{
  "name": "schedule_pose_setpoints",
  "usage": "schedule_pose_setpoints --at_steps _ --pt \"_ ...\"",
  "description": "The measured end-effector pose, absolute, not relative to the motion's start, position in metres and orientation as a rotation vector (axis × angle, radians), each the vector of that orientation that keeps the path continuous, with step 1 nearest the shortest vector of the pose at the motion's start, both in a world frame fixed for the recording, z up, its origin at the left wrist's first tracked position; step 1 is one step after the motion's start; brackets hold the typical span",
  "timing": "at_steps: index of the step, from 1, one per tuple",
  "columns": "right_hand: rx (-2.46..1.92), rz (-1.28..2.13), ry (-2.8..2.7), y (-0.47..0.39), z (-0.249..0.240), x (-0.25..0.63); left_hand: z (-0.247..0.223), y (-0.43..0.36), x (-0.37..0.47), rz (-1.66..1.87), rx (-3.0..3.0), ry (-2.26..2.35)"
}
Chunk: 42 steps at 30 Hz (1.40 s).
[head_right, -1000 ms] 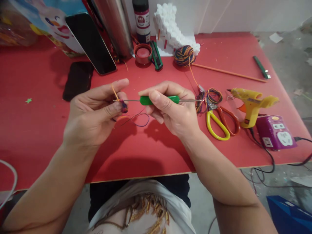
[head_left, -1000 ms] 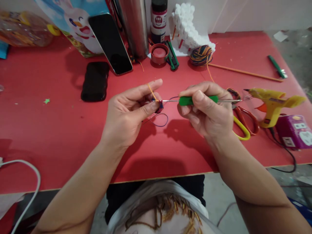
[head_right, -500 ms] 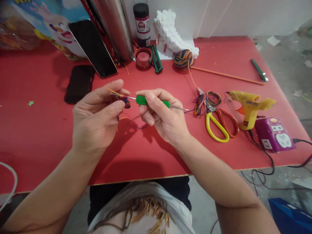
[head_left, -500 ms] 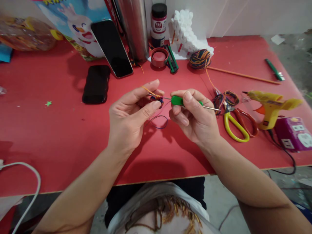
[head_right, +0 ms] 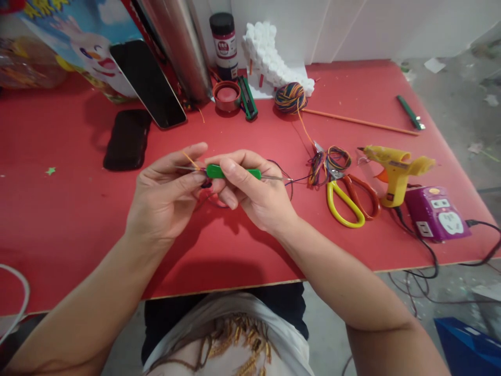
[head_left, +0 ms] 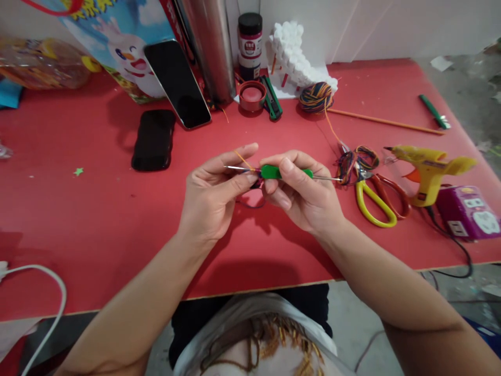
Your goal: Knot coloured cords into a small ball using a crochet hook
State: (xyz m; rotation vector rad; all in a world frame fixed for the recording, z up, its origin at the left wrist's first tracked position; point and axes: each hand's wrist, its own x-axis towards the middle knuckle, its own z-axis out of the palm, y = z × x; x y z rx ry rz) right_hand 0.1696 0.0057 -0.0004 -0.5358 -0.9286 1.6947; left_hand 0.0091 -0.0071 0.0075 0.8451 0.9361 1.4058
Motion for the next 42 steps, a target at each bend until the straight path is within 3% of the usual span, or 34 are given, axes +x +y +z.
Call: schedule_pose_setpoints --at_steps 13,22,29,42 --pt "-0.65 1.286 -1.258 0.002 -0.011 0.169 0.009 -0.014 0.011 1.478 0.971 0.99" --pt "-0.641 0.621 -1.774 0.002 -0.009 0.18 0.013 -0.019 0.012 1.443 1.093 1.062" --pt "-0.591 0.478 -1.721 0.009 -0.011 0.182 0.012 -0.015 0.008 1.456 1.129 0.989" --pt "-0.657 0.53 -1.722 0.005 -0.01 0.182 0.005 -0.008 0.004 1.475 1.056 0.978"
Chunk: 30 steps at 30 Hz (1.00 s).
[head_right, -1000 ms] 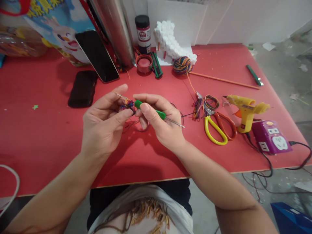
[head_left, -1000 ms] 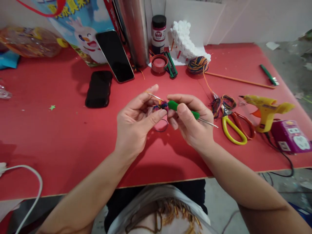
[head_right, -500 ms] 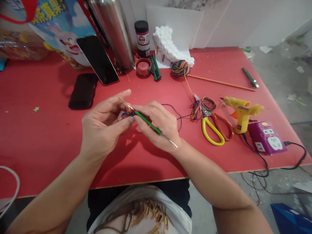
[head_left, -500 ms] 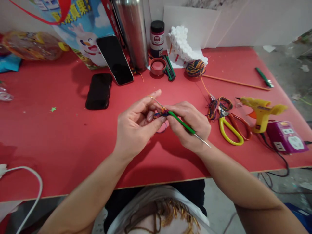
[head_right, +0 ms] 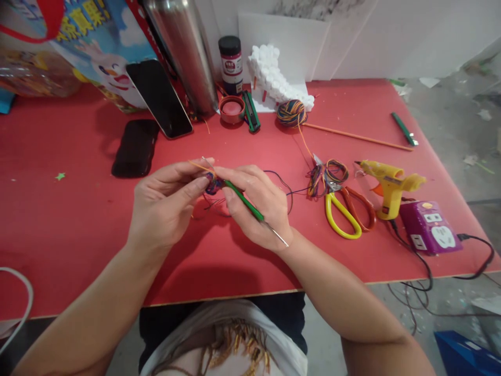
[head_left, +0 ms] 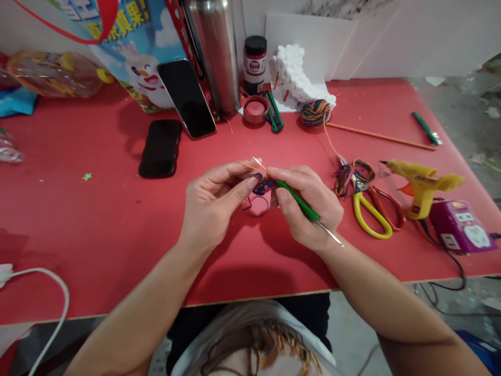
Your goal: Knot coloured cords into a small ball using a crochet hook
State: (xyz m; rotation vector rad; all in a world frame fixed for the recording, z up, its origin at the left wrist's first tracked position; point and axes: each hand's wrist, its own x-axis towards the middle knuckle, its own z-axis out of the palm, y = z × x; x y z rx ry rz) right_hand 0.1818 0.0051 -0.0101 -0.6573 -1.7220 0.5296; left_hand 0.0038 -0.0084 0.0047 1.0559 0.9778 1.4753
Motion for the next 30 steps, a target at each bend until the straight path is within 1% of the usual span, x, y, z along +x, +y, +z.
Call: schedule_pose_setpoints --at_steps 5,9,16,20,24,30 --pt "-0.631 0.51 -1.717 0.0029 -0.0094 0.1793 0.0055 -0.0106 0.0058 1.507 1.119 1.056" --pt "-0.628 0.42 -1.748 0.0026 -0.0089 0.1794 0.0076 -0.0133 0.0073 1.553 1.084 1.065" --pt "-0.645 0.423 -1.769 0.0021 -0.0094 0.1816 0.0087 -0.0132 0.0052 1.399 0.975 0.957" --pt "-0.674 0.483 -1.752 0.001 -0.0083 0.1816 0.0124 -0.011 0.0047 1.377 0.894 0.929" --pt "-0.644 0.427 -1.782 0.0031 -0.0087 0.1808 0.0132 -0.0081 0.005 1.334 0.79 0.877" --pt "-0.548 0.376 -1.812 0.0104 -0.0129 0.1805 0.0075 -0.0064 0.0037 1.386 0.89 0.922"
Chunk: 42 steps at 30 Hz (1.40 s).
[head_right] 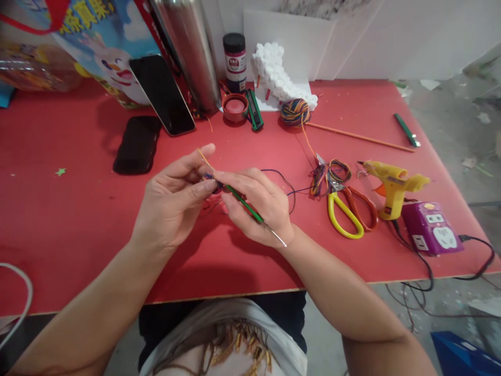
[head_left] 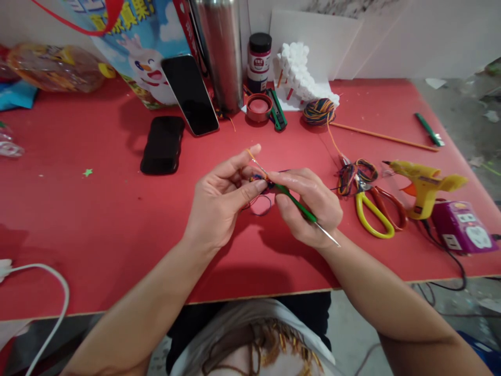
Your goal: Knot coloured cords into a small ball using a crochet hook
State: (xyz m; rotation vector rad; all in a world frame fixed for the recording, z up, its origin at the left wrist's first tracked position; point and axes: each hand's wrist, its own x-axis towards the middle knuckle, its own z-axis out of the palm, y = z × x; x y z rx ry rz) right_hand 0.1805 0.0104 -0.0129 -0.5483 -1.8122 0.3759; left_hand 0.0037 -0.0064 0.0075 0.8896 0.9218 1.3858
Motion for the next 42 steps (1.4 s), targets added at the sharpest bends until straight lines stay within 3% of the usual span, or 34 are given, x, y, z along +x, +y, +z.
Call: schedule_pose_setpoints --at_steps 14,26,42 --pt "-0.661 0.371 -1.836 0.005 -0.008 0.184 0.004 -0.008 0.005 1.488 1.11 0.97" --pt "-0.752 0.807 -1.475 -0.008 -0.015 0.173 0.006 -0.014 0.01 1.469 1.061 0.971" --pt "-0.602 0.489 -1.745 0.002 -0.018 0.18 0.007 -0.01 0.004 1.487 1.103 0.966"
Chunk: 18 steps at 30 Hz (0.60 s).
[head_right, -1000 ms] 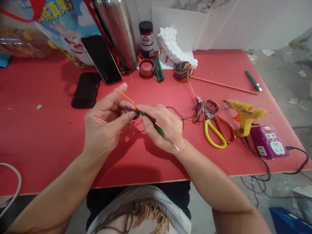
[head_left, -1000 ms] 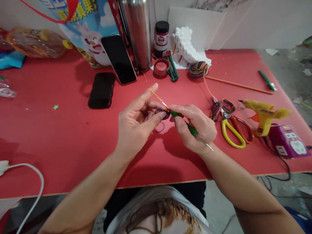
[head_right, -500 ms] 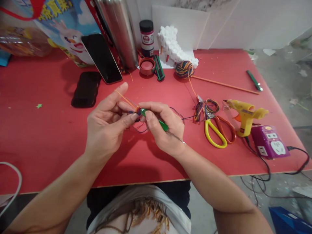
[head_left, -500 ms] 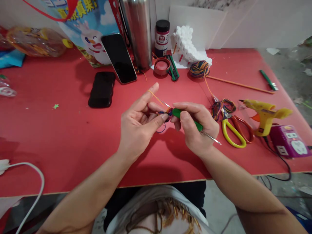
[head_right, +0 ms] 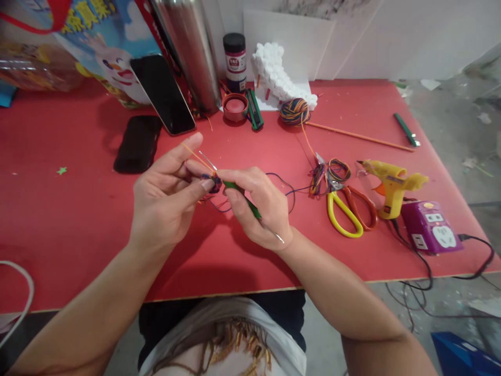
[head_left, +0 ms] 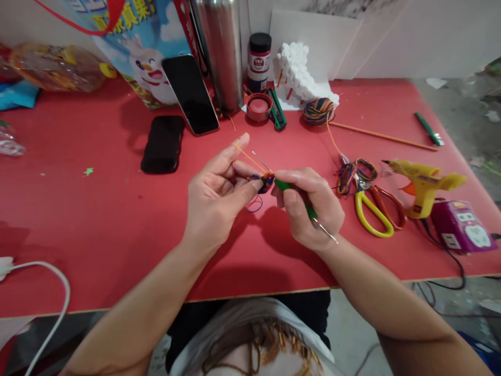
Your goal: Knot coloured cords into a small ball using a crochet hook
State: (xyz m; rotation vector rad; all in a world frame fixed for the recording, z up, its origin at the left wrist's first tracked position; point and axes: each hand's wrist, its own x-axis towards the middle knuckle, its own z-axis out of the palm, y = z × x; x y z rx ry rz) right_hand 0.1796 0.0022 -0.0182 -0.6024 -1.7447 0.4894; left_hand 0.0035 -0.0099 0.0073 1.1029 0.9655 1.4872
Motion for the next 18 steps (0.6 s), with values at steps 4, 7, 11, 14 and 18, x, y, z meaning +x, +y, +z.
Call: schedule_pose_setpoints --at_steps 4,7,11,14,18 --pt "-0.549 0.395 -1.837 0.004 -0.01 0.182 0.006 -0.008 0.001 1.522 1.236 1.043" --pt "-0.545 0.333 -1.897 0.006 -0.007 0.184 0.006 -0.012 0.003 1.537 1.348 1.126" --pt "-0.661 0.278 -1.833 0.006 -0.012 0.18 0.008 -0.018 0.008 1.547 1.436 1.172" --pt "-0.721 0.35 -1.762 0.002 -0.019 0.175 0.011 -0.019 0.01 1.522 1.35 1.159" --pt "-0.711 0.59 -1.602 -0.004 -0.021 0.171 0.016 -0.016 0.005 1.427 1.14 1.047"
